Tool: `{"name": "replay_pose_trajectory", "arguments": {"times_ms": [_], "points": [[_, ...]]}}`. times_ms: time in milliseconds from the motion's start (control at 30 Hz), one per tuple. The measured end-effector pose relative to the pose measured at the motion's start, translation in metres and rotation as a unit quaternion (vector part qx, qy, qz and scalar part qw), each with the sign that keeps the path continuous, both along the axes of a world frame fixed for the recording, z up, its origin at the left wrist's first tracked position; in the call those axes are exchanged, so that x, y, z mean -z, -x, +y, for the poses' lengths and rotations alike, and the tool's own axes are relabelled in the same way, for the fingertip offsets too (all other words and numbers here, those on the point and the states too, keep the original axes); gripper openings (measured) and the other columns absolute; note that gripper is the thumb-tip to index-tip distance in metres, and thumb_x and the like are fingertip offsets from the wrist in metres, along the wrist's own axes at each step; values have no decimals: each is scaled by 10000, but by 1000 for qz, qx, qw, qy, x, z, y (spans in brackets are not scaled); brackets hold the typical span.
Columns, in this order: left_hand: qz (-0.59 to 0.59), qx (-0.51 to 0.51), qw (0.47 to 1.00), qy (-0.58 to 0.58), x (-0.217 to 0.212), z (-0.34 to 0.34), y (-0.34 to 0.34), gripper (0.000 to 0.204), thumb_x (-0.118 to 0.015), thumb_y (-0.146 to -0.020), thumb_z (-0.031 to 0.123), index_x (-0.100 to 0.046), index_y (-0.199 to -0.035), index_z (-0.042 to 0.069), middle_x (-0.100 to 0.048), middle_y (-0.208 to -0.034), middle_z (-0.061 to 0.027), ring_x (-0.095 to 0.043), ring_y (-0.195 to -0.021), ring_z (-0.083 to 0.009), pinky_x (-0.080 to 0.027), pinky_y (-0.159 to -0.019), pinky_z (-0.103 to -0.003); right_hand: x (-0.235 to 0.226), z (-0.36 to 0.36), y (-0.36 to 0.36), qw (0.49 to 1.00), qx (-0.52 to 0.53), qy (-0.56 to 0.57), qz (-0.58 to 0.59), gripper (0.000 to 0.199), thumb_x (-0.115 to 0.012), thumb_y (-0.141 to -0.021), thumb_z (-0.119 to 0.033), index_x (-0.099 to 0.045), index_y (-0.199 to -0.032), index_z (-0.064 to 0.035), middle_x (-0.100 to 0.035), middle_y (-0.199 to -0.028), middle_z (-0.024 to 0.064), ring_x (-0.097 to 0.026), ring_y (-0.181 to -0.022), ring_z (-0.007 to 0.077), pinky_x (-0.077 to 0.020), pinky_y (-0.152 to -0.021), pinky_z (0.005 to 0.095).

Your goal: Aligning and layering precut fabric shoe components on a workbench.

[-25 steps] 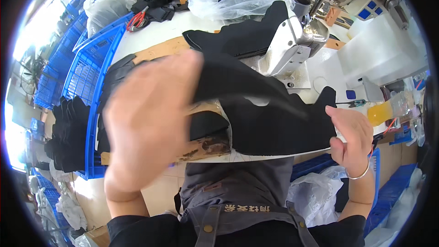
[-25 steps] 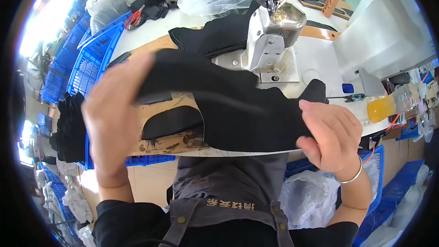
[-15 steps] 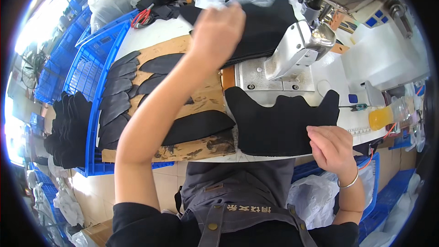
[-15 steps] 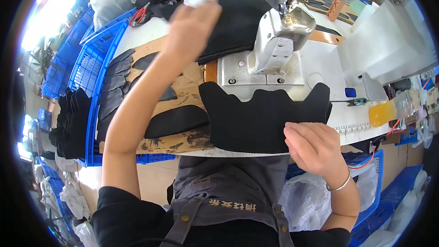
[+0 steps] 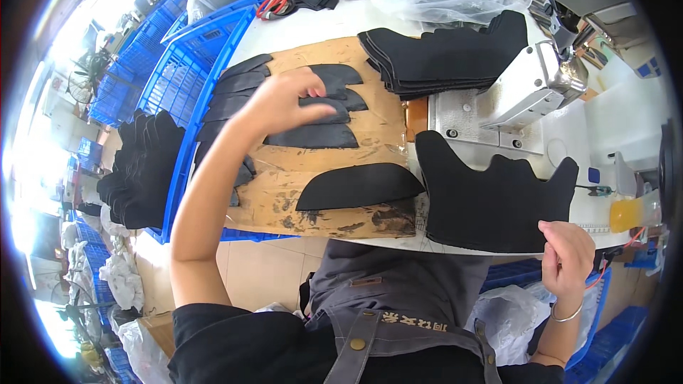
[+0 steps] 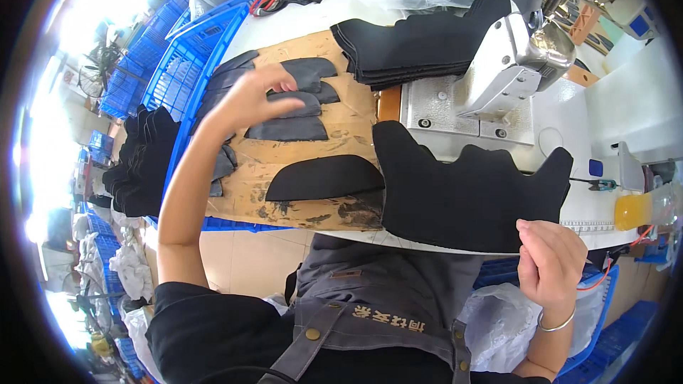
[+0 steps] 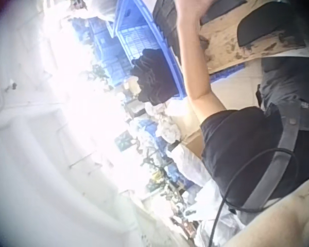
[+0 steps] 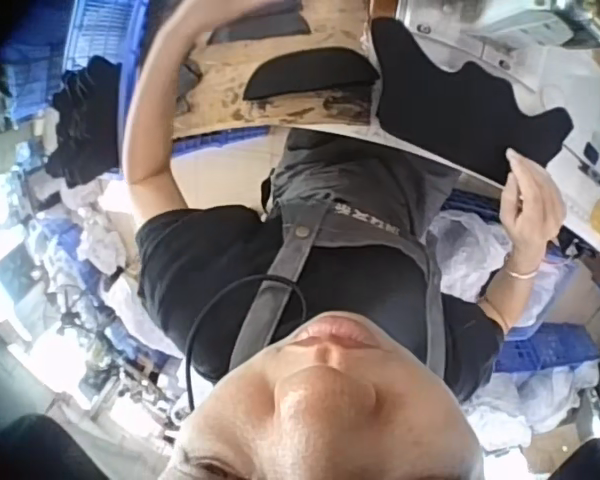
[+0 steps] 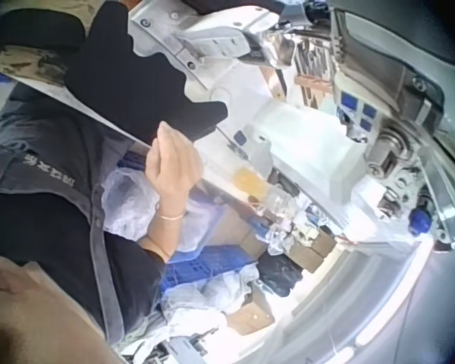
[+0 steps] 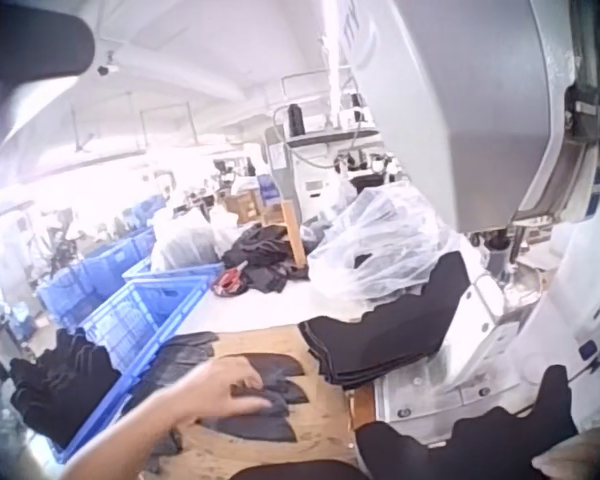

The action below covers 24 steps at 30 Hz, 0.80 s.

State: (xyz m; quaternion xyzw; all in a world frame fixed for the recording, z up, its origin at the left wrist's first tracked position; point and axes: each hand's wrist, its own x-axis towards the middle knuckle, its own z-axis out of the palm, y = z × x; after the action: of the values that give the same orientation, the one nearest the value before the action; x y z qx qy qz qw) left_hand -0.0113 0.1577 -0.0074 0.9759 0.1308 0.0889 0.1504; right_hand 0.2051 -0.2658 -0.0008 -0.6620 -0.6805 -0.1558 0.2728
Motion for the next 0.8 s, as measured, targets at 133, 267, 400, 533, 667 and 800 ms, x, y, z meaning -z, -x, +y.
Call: {"name": "replay_pose_trajectory", "arguments": {"times_ms": [133,267,400,533,667,800], "points": [[-57,85,982,-161,19,-23,-1,278,-724,-750,235,-608,-929,57,-580,-907,-91,-577,-865,-272,-446,-809,-377,-4,7,5,1000,-14,3,-2,192,-595,-793,3,-614,-985,3,-691,-889,141,-668,-735,284,-525,-635,347],[-26,103,979,-177,25,-21,-9,209,-701,-760,200,-604,-886,65,-580,-866,-71,-574,-819,-248,-446,-781,-366,-10,13,10,1000,-27,0,-12,195,-599,-792,3,-615,-986,6,-689,-884,136,-665,-710,275,-516,-608,337],[-54,93,978,-178,31,-15,-9,127,-676,-770,146,-606,-844,71,-580,-809,-68,-576,-740,-245,-457,-731,-356,-23,34,17,998,-58,6,1,235,-627,-751,18,-629,-986,-1,-684,-875,134,-659,-690,265,-507,-587,329],[-116,-56,991,-27,32,-21,-4,66,-650,-799,104,-630,-848,65,-631,-789,-63,-610,-667,-187,-469,-624,-304,-33,90,26,995,-96,9,17,291,-699,-722,-26,-641,-1008,-30,-671,-910,97,-653,-752,264,-516,-618,348],[-132,-148,972,123,25,-15,0,113,-645,-796,126,-656,-840,22,-662,-787,-67,-620,-673,-183,-485,-612,-320,-30,180,49,981,-145,125,25,354,-646,-843,-197,-566,-1136,-14,-587,-1147,137,-595,-1044,281,-534,-824,353],[-137,-163,944,253,34,-8,4,160,-675,-827,143,-661,-854,-14,-654,-699,-46,-578,-625,-90,-472,-601,-263,8,264,71,971,-125,199,-40,584,-644,-867,-277,-431,-1315,29,-491,-1328,220,-521,-1191,349,-469,-963,409]]}}
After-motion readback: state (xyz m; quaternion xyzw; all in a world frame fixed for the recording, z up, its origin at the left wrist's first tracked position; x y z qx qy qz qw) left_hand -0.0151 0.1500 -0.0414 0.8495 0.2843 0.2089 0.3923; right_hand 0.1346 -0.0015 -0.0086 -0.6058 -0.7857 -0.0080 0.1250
